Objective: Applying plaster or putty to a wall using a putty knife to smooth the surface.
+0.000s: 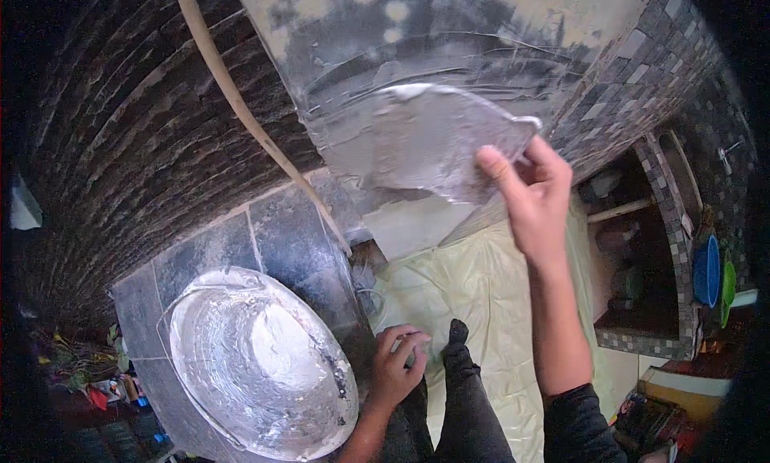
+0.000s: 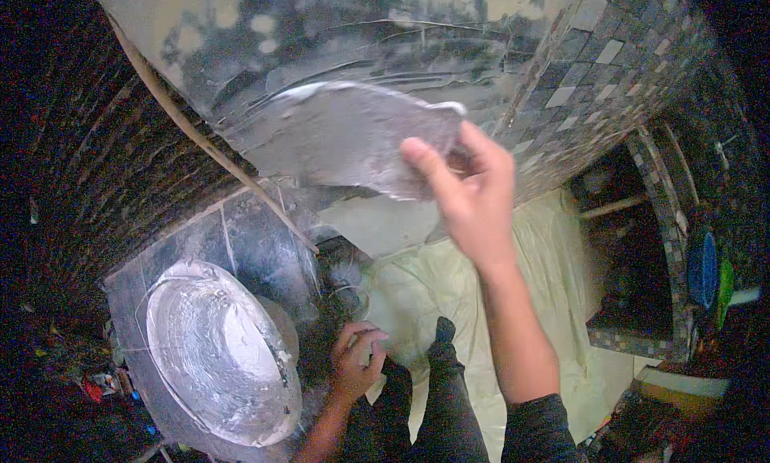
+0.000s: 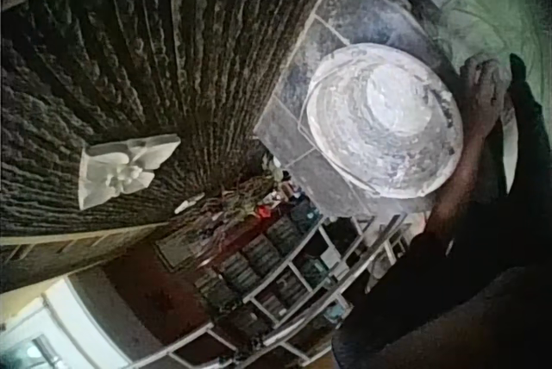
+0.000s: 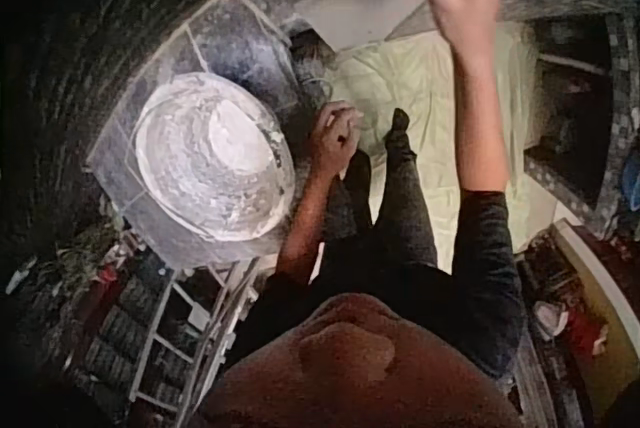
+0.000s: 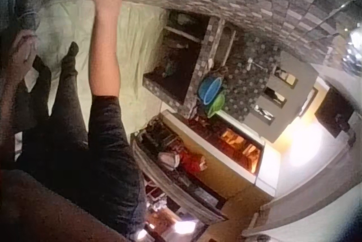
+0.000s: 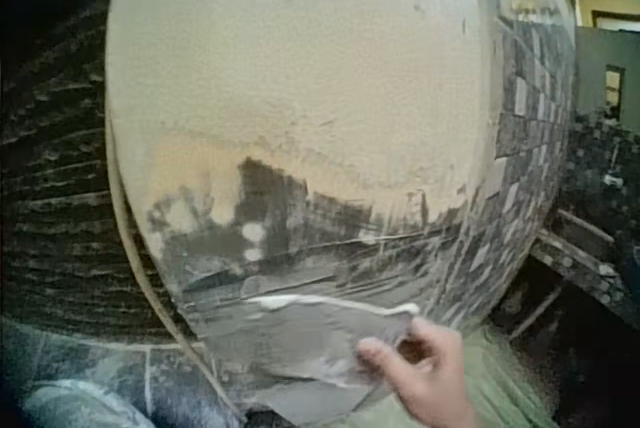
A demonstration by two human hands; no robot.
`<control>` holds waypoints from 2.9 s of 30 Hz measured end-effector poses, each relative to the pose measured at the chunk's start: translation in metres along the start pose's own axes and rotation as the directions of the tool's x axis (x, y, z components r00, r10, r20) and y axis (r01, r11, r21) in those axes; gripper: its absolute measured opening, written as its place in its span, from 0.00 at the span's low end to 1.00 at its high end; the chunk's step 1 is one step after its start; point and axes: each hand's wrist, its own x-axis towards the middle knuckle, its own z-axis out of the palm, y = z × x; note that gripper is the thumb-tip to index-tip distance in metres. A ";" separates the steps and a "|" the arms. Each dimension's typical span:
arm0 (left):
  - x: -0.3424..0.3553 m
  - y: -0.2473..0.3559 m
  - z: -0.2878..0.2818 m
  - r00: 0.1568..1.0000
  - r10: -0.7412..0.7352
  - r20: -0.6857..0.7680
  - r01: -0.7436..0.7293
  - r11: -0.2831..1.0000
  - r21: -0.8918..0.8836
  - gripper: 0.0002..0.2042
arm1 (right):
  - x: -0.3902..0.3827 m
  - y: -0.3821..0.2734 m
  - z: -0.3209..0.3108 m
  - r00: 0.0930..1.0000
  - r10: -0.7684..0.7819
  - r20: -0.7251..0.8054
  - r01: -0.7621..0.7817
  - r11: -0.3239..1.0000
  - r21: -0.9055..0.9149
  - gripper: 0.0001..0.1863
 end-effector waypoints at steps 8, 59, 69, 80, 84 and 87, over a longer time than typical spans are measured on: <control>0.004 0.005 0.000 1.000 -0.004 0.014 0.004 1.000 -0.009 0.15 | 0.024 0.019 -0.105 0.974 -0.079 -0.212 0.014 0.956 -0.293 0.12; -0.002 0.024 -0.009 0.987 0.092 0.130 -0.139 0.900 0.414 0.14 | -0.201 -0.017 -0.210 0.897 0.318 -0.306 -0.429 0.792 -0.434 0.06; -0.005 0.010 -0.001 0.997 -0.051 0.054 0.019 0.875 0.484 0.17 | -0.109 -0.037 -0.167 0.901 0.434 0.013 -0.394 0.828 -0.399 0.08; 0.028 0.120 0.010 0.926 -0.301 -0.228 0.092 0.765 -0.637 0.20 | -0.110 -0.028 -0.050 0.769 0.628 0.119 -0.622 0.692 0.367 0.10; 0.038 0.138 0.006 0.851 -0.466 -0.241 0.170 0.679 -0.714 0.14 | -0.115 -0.027 -0.038 0.771 0.632 0.077 -0.604 0.687 0.404 0.13; 0.038 0.146 -0.006 0.828 -0.499 -0.255 0.185 0.673 -0.716 0.12 | -0.123 -0.017 -0.044 0.802 0.588 0.105 -0.594 0.768 0.240 0.17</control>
